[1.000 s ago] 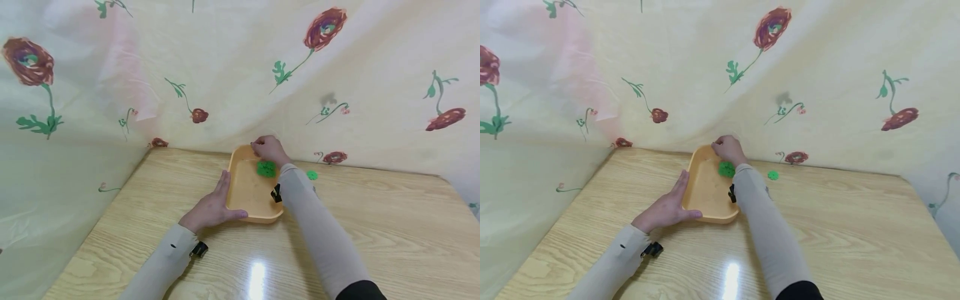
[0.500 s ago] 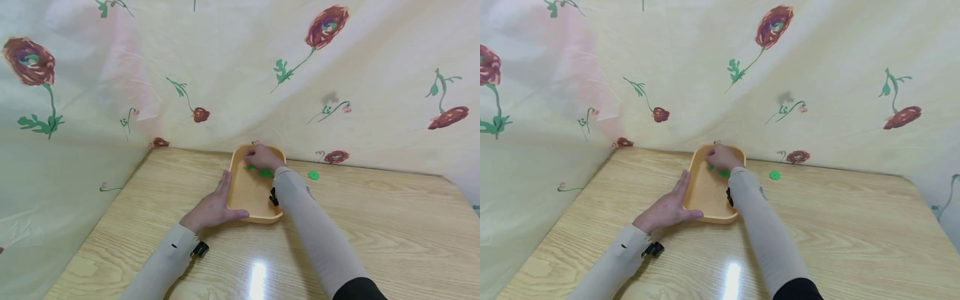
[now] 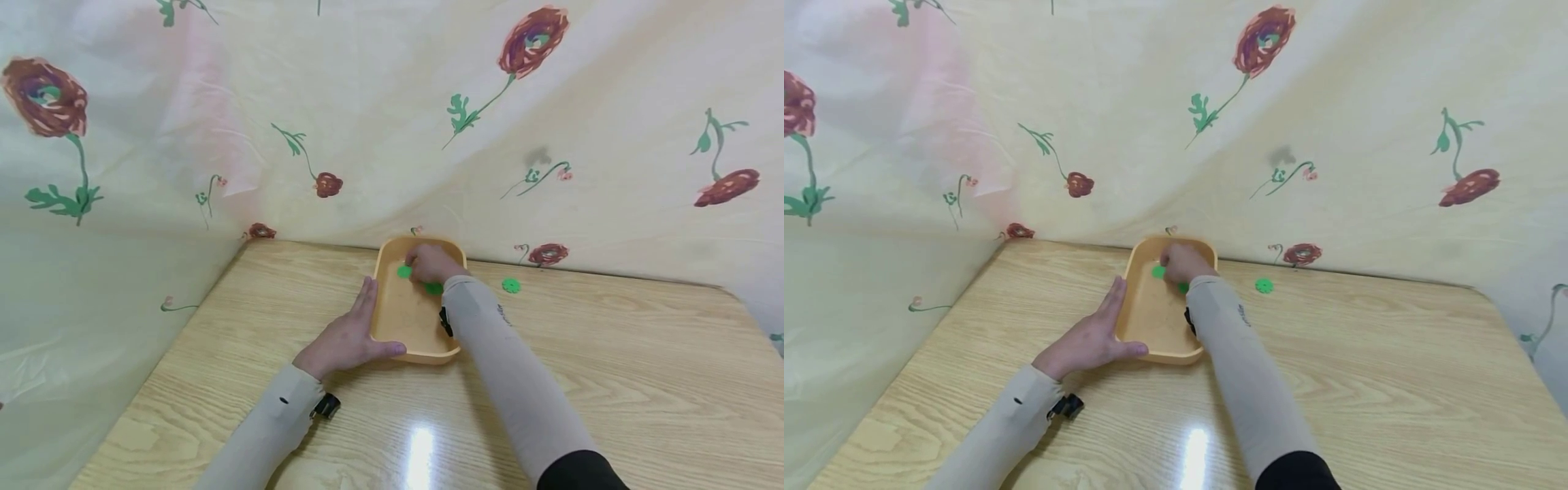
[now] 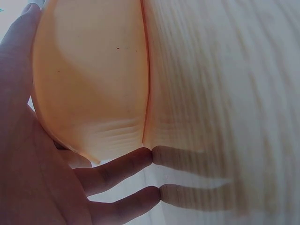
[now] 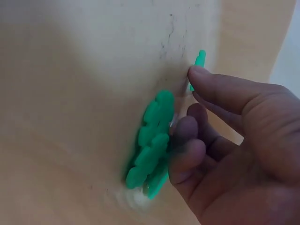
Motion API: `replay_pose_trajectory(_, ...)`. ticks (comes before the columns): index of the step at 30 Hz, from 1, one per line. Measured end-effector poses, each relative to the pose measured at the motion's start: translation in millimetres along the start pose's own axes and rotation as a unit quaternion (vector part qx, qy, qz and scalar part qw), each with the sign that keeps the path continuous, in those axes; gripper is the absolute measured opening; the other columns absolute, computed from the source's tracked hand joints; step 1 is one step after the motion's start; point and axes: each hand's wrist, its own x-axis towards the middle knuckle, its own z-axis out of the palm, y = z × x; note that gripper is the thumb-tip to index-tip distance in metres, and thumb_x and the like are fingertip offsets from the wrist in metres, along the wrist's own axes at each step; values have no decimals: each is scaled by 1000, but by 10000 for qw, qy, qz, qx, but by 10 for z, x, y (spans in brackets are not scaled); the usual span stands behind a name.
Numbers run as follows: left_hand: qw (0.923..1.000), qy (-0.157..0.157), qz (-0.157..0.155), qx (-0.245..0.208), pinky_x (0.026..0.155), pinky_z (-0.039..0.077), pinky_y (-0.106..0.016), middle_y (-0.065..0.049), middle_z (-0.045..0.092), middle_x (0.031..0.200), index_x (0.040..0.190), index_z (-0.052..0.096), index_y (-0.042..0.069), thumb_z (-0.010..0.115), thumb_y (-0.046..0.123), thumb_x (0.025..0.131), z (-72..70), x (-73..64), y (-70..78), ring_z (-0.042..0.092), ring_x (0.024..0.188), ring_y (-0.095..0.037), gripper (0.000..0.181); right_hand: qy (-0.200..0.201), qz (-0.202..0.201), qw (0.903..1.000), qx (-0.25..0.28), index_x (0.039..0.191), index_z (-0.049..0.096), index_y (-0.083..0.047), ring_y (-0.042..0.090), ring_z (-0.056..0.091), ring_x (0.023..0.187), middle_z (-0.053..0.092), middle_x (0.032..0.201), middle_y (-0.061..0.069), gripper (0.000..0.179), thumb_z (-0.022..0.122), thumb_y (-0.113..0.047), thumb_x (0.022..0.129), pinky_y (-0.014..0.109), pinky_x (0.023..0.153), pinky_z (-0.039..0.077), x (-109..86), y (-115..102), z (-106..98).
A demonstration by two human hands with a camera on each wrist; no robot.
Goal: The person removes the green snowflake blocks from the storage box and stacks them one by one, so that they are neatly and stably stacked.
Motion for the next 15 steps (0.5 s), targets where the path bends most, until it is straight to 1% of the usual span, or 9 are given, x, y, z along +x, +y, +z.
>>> replay_pose_trajectory(2,10000,16,29,5,108,40,-46,-7,-14,168,161,-13,13,73,65,82,-5,6,-1,26,146,-33,127,-13,-33,10000,-36,113,71,-7,28,57,94,66,115,10,27,69,-2,87,36,78,49,19,8,2)
replay_pose_trajectory(5,10000,44,46,9,108,40,-46,-8,-13,168,161,-12,13,74,65,82,-5,12,-4,28,146,-34,128,-10,-184,9997,-165,102,71,-8,24,59,83,67,103,8,14,70,-5,88,34,70,50,42,18,12)
replay_pose_trajectory(8,10000,69,35,-22,107,40,-47,-8,-12,168,161,-11,13,75,65,82,1,6,-1,29,145,-35,128,-21,-308,9992,-252,96,69,-9,22,60,75,67,93,6,7,70,-9,89,33,67,50,24,-7,12)
replay_pose_trajectory(11,9999,73,-1,-73,106,41,-48,-7,-12,168,162,-10,13,75,65,81,6,-1,0,32,144,-36,129,-81,-345,9988,-350,97,68,-8,20,60,73,66,89,6,9,69,-13,90,32,66,50,-15,-55,6)
replay_pose_trajectory(15,9999,33,-5,-99,105,42,-48,-6,-14,168,162,-11,13,75,66,81,-2,4,1,33,143,-37,129,-284,-400,9975,-508,109,68,-7,20,58,78,65,94,6,21,73,-18,91,31,69,49,-20,-96,4)
